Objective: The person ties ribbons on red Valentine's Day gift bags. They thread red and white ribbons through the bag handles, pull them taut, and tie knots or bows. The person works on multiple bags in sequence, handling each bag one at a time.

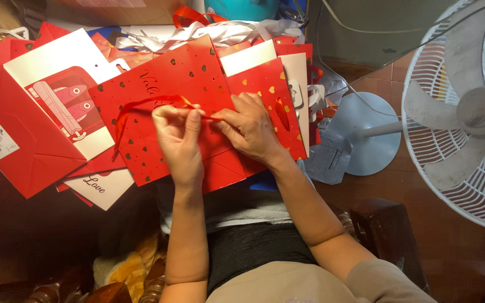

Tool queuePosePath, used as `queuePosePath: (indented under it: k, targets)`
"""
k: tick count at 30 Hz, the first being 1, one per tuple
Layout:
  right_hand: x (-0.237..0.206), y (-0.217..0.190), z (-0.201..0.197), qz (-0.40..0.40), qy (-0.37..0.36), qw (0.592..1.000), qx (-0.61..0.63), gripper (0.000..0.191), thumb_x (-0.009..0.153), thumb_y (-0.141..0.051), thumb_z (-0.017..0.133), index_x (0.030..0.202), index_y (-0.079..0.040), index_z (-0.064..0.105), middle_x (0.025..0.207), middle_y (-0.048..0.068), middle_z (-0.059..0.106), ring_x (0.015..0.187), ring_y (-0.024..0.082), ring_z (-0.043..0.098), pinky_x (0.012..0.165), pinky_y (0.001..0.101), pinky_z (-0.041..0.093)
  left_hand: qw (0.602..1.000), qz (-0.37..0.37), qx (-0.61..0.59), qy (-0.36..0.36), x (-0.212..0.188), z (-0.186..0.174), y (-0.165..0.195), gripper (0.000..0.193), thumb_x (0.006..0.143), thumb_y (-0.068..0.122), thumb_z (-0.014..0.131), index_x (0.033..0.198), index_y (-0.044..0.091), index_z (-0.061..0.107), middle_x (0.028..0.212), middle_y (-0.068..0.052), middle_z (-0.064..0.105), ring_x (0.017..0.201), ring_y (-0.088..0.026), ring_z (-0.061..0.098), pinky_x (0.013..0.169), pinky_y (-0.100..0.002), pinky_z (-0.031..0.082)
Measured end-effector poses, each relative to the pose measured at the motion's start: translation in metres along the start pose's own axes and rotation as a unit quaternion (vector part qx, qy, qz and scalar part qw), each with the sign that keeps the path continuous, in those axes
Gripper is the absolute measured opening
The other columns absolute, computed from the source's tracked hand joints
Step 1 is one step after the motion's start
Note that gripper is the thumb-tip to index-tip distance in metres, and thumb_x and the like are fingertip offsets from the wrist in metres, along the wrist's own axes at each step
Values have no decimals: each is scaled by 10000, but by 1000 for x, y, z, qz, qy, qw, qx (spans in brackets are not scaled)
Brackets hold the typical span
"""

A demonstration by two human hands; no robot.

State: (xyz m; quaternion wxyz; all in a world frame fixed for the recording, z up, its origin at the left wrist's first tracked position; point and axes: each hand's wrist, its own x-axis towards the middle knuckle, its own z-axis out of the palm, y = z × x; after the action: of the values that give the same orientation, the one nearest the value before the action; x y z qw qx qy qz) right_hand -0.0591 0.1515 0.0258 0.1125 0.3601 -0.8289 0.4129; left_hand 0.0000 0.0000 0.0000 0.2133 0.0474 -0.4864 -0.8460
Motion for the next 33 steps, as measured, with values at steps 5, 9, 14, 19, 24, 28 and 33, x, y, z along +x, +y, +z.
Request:
queuePosePath:
  k: [5,9,14,19,24,28,33]
  targets:
    - [15,19,10,5,-4,1000,2,158,986,-239,678,881,-122,694,822,65,535,822,259,505,835,412,395,999,22,4,-32,23,6,23,281,1094,-28,641,1180,119,418,1060,-64,649,1080,-251,715,1269,-436,454]
    - [26,40,31,42,-7,999,-22,206,970,-222,682,816,-90,646,805,90,513,818,279,502,827,422,391,989,87,77,-88,18,8,43,285,1076,-10,704,1128,82,439,969,-128,685,922,-266,727,1047,-425,565]
    - [34,52,33,42,7,999,-4,165,980,-204,657,841,-120,684,823,71,539,820,274,513,830,422,394,978,149,132,-63,16,26,75,234,1073,118,682,1199,63,493,959,-251,734,781,-310,765,673,-348,637]
    - [35,48,31,54,13,998,-15,153,958,-213,683,854,-102,693,801,91,520,817,289,509,810,421,399,970,123,202,-56,37,24,81,293,1174,232,574,1359,36,459,1057,-211,742,651,-156,712,635,-271,591]
    - [34,46,31,66,27,997,6,267,845,-132,650,1105,-86,690,925,102,594,913,290,568,879,418,447,951,89,289,-57,69,7,60,406,1225,226,504,1528,-5,366,1347,-214,658,842,-163,721,843,-288,635]
    - [32,47,22,65,34,996,44,533,787,-73,583,1319,-68,628,1207,143,649,1131,316,610,1053,427,464,920,123,370,-49,82,5,42,422,1253,252,412,1581,-11,368,1444,-197,649,1098,-182,749,999,-302,632]
    - [30,45,20,74,43,992,88,519,824,-79,580,1337,-45,650,1472,193,504,1332,355,562,1184,430,457,915,151,371,-39,78,0,41,442,1258,296,361,1571,-13,399,1389,-184,692,1219,-202,695,1106,-359,566]
